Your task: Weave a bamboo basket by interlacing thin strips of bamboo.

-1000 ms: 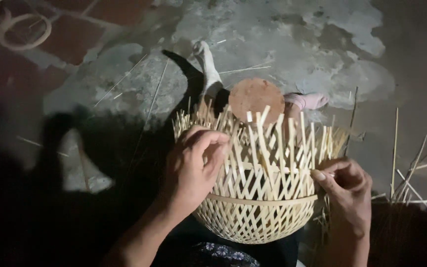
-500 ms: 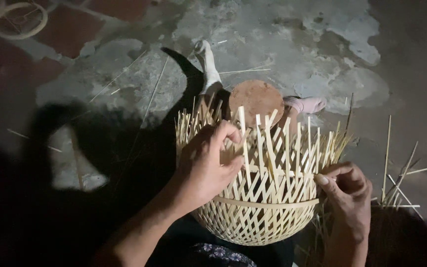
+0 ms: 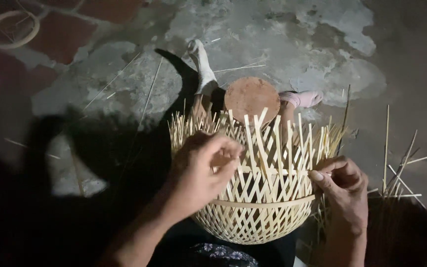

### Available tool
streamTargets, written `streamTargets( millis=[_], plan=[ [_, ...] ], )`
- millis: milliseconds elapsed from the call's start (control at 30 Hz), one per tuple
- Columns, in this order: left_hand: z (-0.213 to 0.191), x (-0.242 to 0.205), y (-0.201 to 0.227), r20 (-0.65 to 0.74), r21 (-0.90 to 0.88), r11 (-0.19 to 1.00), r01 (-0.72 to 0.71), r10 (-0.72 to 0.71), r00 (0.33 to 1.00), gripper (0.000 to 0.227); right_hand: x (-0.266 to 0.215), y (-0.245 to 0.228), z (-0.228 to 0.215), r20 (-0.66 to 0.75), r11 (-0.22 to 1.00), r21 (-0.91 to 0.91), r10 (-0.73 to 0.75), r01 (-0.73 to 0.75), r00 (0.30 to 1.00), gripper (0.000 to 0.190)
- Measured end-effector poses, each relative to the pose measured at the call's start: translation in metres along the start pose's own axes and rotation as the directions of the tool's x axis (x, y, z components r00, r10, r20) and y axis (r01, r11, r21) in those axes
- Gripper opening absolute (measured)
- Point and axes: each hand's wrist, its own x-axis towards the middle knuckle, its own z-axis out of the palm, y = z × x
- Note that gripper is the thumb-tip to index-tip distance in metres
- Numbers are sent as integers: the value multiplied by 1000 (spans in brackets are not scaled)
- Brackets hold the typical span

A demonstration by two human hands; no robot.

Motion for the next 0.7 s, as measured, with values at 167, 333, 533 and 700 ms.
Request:
streamTargets(
  millis=[167, 333, 533, 700],
  plan=[
    [19, 11, 2, 86, 11, 918, 397, -397, 914, 37, -4, -8, 9, -36, 1000, -17, -18, 17, 999, 11],
    [18, 5, -7, 101, -96, 944, 315, -305, 947, 11, -3, -14, 11, -32, 997, 38, 70, -69, 997, 10],
    [39, 7, 7, -17, 459, 877, 146, -156, 988, 8, 1, -6, 7, -27, 996, 83, 17, -15, 999, 10],
    [56, 15, 2, -13, 13, 746, 666, -665, 746, 51, 2, 5, -3, 87, 991, 107, -89, 80, 992, 8]
  ],
)
